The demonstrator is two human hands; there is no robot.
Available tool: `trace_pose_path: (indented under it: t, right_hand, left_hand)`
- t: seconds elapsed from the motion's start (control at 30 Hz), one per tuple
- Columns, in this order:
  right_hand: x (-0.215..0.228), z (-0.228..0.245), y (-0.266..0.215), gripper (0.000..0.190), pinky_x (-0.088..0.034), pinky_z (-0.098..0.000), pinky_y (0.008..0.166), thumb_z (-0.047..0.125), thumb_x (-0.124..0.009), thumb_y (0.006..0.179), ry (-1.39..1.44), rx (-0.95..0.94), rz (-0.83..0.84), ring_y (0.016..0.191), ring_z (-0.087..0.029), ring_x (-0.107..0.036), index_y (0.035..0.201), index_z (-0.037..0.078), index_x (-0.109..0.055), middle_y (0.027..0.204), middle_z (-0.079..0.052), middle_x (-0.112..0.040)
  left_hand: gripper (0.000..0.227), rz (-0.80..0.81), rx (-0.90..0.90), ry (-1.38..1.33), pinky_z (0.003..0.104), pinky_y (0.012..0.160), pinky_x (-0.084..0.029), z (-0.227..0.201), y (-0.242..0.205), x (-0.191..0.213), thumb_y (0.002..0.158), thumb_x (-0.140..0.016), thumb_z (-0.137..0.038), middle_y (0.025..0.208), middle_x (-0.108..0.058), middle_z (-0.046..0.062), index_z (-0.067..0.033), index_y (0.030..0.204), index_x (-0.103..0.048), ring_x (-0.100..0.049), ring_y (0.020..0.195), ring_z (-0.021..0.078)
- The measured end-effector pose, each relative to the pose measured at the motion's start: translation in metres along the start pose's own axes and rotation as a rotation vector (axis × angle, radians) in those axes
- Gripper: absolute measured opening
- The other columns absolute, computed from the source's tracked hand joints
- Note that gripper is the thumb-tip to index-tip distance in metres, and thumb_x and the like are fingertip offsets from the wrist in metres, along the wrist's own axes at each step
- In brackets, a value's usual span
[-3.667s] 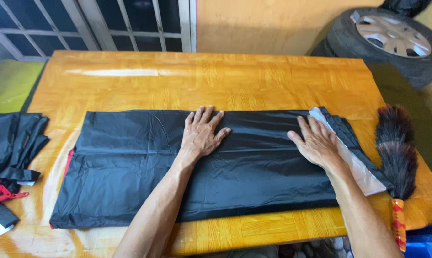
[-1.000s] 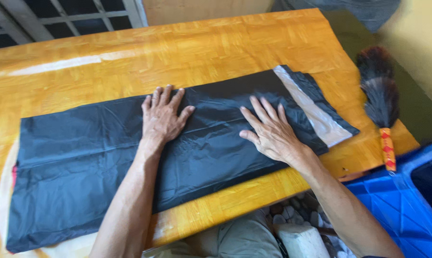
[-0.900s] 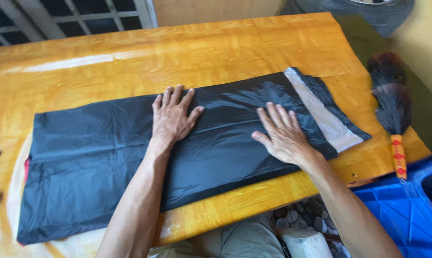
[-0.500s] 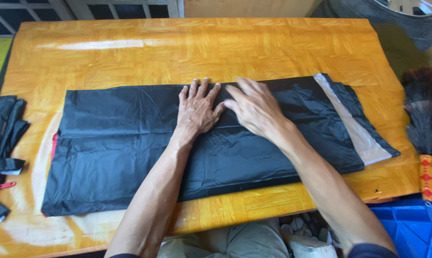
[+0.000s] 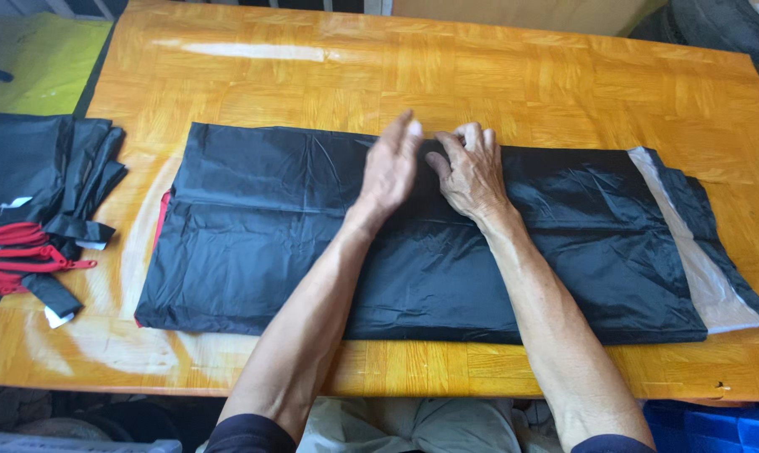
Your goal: The person takes a folded black plastic sheet out of a small pouch and unfolds it on a wooden table. Using a duster, the person smooths out the plastic sheet, folds it into a long strip, and then carefully rolls or folds the strip into a small rectangle.
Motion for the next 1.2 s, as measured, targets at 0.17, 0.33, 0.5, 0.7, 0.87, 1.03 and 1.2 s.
trace_pose_path:
  t: [0.17, 0.33, 0.5, 0.7, 0.87, 1.03, 1.2]
  right_hand:
    - [0.001, 0.003, 0.003, 0.041, -0.044, -0.0547, 0.091, 0.045, -0.061, 0.103, 0.008, -0.023, 0.080, 0.108, -0.039, -0.050, 0.131, 0.014, -0.064, 0.115, -0.012, -0.049]
    - [-0.003, 0.001, -0.002, 0.037, -0.043, -0.0533, 0.089, 0.046, -0.061, 0.104, -0.006, -0.063, 0.074, 0.111, -0.037, -0.049, 0.127, 0.017, -0.065, 0.117, -0.009, -0.048]
    - [-0.004, 0.000, 0.000, 0.038, -0.044, -0.0531, 0.089, 0.048, -0.059, 0.103, -0.057, -0.052, 0.084, 0.109, -0.037, -0.049, 0.128, 0.020, -0.067, 0.117, -0.009, -0.048]
    - [-0.006, 0.001, 0.002, 0.040, -0.043, -0.0554, 0.093, 0.050, -0.054, 0.104, -0.050, -0.081, 0.188, 0.115, -0.037, -0.047, 0.130, 0.021, -0.062, 0.118, -0.010, -0.046]
    - [0.005, 0.011, 0.032, 0.046, -0.044, -0.0580, 0.097, 0.056, -0.052, 0.103, -0.057, -0.139, 0.421, 0.122, -0.038, -0.050, 0.125, 0.018, -0.063, 0.122, -0.014, -0.052]
    - [0.033, 0.036, 0.049, 0.055, -0.042, -0.0539, 0.106, 0.051, -0.072, 0.089, 0.237, -0.313, 0.756, 0.133, -0.040, -0.054, 0.127, 0.013, -0.060, 0.130, -0.021, -0.063]
    - [0.007, 0.016, 0.062, 0.042, -0.050, -0.0478, 0.097, 0.032, -0.078, 0.082, 0.232, -0.211, 0.773, 0.119, -0.039, -0.065, 0.120, 0.014, -0.072, 0.117, -0.020, -0.074]
  left_hand:
    - [0.058, -0.284, 0.087, -0.211, 0.056, 0.110, -0.043, -0.027, -0.002, 0.082, 0.106, -0.044, -0.043, 0.129, -0.065, 0.032, 0.0055, 0.132, -0.062, -0.056, 0.130, 0.0489]
    - [0.038, -0.080, -0.238, 0.931, 0.049, 0.067, -0.061, -0.104, -0.072, 0.056, 0.085, -0.074, -0.042, 0.087, -0.064, 0.011, -0.0085, 0.102, -0.073, -0.069, 0.085, 0.0318]
    - [0.062, 0.295, -0.199, 0.698, 0.063, 0.103, -0.034, -0.115, -0.176, 0.026, 0.086, -0.069, -0.054, 0.129, -0.052, 0.020, -0.0067, 0.125, -0.060, -0.044, 0.132, 0.0434]
    - [0.075, 0.366, -0.116, 0.613, 0.072, 0.116, -0.011, -0.105, -0.200, 0.026, 0.099, -0.048, -0.058, 0.156, -0.039, 0.024, -0.0059, 0.152, -0.043, -0.027, 0.150, 0.0457]
    - [0.085, 0.403, -0.092, 0.676, 0.071, 0.115, -0.017, -0.107, -0.196, 0.030, 0.093, -0.052, -0.062, 0.159, -0.038, 0.022, -0.0055, 0.155, -0.037, -0.030, 0.149, 0.0429]
    - [0.092, 0.400, -0.053, 0.676, 0.064, 0.111, -0.019, -0.101, -0.195, 0.031, 0.085, -0.054, -0.066, 0.160, -0.035, 0.013, -0.0128, 0.157, -0.034, -0.029, 0.147, 0.0341]
    - [0.094, 0.379, -0.041, 0.695, 0.064, 0.111, -0.019, -0.098, -0.197, 0.029, 0.082, -0.052, -0.068, 0.160, -0.035, 0.011, -0.0156, 0.158, -0.033, -0.029, 0.147, 0.0325]
Point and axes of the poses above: each hand's wrist, its own y-axis towards the middle knuckle, its own x-axis out of the back of the hand, z = x × y, the point moved 6 cm from there along y, towards the middle knuckle
